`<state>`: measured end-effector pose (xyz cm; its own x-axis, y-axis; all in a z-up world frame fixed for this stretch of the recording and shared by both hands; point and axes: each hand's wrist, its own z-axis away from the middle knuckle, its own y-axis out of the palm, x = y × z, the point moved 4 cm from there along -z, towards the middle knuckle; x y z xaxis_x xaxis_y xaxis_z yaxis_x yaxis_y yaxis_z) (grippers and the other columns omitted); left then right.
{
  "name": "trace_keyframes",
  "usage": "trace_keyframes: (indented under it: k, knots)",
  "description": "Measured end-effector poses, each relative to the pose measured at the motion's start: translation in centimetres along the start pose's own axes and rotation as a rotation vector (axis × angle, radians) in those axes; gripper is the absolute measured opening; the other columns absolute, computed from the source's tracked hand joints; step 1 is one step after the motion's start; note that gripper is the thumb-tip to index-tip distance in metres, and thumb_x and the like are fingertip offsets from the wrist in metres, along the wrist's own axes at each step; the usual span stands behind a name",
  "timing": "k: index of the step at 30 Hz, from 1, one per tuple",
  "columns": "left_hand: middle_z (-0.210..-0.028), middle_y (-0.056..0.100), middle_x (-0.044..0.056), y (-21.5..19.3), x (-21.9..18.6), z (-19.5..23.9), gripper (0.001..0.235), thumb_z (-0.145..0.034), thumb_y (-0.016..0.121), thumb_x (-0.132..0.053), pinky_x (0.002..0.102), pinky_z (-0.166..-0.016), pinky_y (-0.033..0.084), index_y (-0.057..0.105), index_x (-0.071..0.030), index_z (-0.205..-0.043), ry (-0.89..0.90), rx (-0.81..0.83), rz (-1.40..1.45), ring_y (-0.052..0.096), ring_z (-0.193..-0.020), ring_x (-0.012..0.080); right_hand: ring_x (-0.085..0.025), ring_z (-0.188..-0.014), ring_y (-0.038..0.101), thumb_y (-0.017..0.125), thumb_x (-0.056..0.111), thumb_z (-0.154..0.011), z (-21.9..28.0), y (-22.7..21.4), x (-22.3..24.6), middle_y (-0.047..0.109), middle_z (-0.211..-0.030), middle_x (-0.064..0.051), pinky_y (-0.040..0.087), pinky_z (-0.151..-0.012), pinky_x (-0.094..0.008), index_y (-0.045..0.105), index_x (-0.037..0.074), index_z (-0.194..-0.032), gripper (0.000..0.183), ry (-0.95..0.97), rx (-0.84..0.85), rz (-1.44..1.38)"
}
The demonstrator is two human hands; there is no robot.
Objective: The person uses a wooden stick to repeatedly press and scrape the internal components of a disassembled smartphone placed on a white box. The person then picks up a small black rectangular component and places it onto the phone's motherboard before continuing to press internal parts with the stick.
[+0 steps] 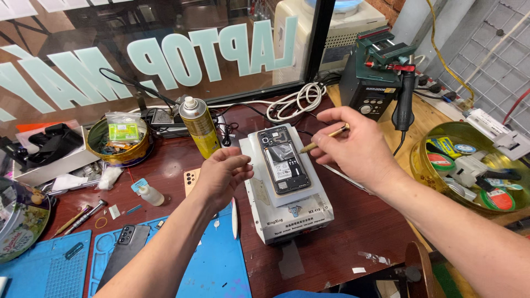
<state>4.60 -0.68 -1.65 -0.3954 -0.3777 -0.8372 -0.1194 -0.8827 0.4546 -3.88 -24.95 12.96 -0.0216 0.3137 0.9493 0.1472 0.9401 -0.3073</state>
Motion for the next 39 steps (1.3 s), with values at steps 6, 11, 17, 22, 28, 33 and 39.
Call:
trace_keyframes:
  k: [6, 11, 17, 22, 28, 33, 39]
  knots:
    - [-0.096, 0.071, 0.008, 3.9, -1.8, 4.2, 0.016, -0.096, 0.067, -0.007, 0.032, -0.08, 0.061, 0.062, -0.006, -0.11, -0.046, 0.335, 0.285, 0.071, -0.083, 0.0172, -0.02, -0.09, 0.074, 0.063, 0.0, -0.093, 0.4, 1.4, 2.3, 0.07, -0.104, -0.014, 0.065, -0.078, -0.032, 0.053, -0.002, -0.132, 0.04, -0.065, 0.112, -0.378]
    - [-0.095, 0.071, 0.008, 5.7, -2.9, 5.5, 0.009, -0.099, 0.064, -0.008, 0.032, -0.079, 0.061, 0.063, -0.007, -0.108, -0.005, 0.422, 0.298, 0.071, -0.083, 0.0175, -0.018, -0.093, 0.073, 0.063, -0.001, -0.093, 1.1, 1.9, 3.9, 0.069, -0.105, -0.014, 0.066, -0.08, -0.033, 0.053, -0.003, -0.132, 0.04, -0.112, 0.144, -0.376]
    - [-0.094, 0.071, 0.01, 5.9, -2.8, 6.0, 0.01, -0.098, 0.065, -0.006, 0.032, -0.077, 0.061, 0.063, -0.006, -0.108, -0.004, 0.429, 0.299, 0.07, -0.081, 0.0175, -0.02, -0.09, 0.074, 0.063, -0.002, -0.092, 1.6, 1.8, 4.1, 0.07, -0.104, -0.014, 0.066, -0.078, -0.033, 0.053, -0.003, -0.132, 0.041, -0.096, 0.142, -0.33]
    - [-0.094, 0.07, 0.01, 6.3, -2.5, 6.0, 0.011, -0.097, 0.065, -0.005, 0.034, -0.077, 0.06, 0.062, -0.006, -0.108, 0.002, 0.435, 0.272, 0.069, -0.082, 0.0184, -0.021, -0.087, 0.075, 0.063, -0.001, -0.091, 2.0, 1.5, 3.8, 0.071, -0.102, -0.014, 0.066, -0.077, -0.032, 0.053, -0.003, -0.131, 0.041, -0.066, 0.13, -0.33]
    - [-0.094, 0.07, 0.011, 6.9, -2.5, 5.7, 0.012, -0.098, 0.065, -0.004, 0.034, -0.078, 0.059, 0.061, -0.006, -0.109, 0.005, 0.468, 0.269, 0.069, -0.083, 0.0197, -0.02, -0.088, 0.074, 0.063, 0.001, -0.094, 2.1, 0.8, 3.4, 0.069, -0.101, -0.013, 0.066, -0.077, -0.032, 0.052, -0.003, -0.132, 0.04, -0.086, 0.095, -0.336]
    - [-0.093, 0.07, 0.011, 7.2, -2.2, 5.7, 0.012, -0.097, 0.065, -0.004, 0.035, -0.077, 0.06, 0.061, -0.006, -0.108, -0.008, 0.447, 0.258, 0.07, -0.083, 0.0203, -0.021, -0.088, 0.075, 0.063, 0.001, -0.093, 2.0, 0.6, 2.7, 0.07, -0.103, -0.013, 0.066, -0.076, -0.032, 0.051, -0.004, -0.132, 0.041, -0.048, 0.083, -0.313]
    - [-0.091, 0.07, 0.011, 7.3, -1.8, 5.4, 0.014, -0.094, 0.066, -0.003, 0.035, -0.075, 0.059, 0.061, -0.005, -0.107, -0.028, 0.443, 0.206, 0.07, -0.08, 0.0208, -0.022, -0.086, 0.076, 0.064, 0.002, -0.091, 1.7, 0.3, 2.0, 0.07, -0.103, -0.014, 0.066, -0.074, -0.032, 0.053, -0.003, -0.133, 0.044, -0.008, 0.109, -0.273]
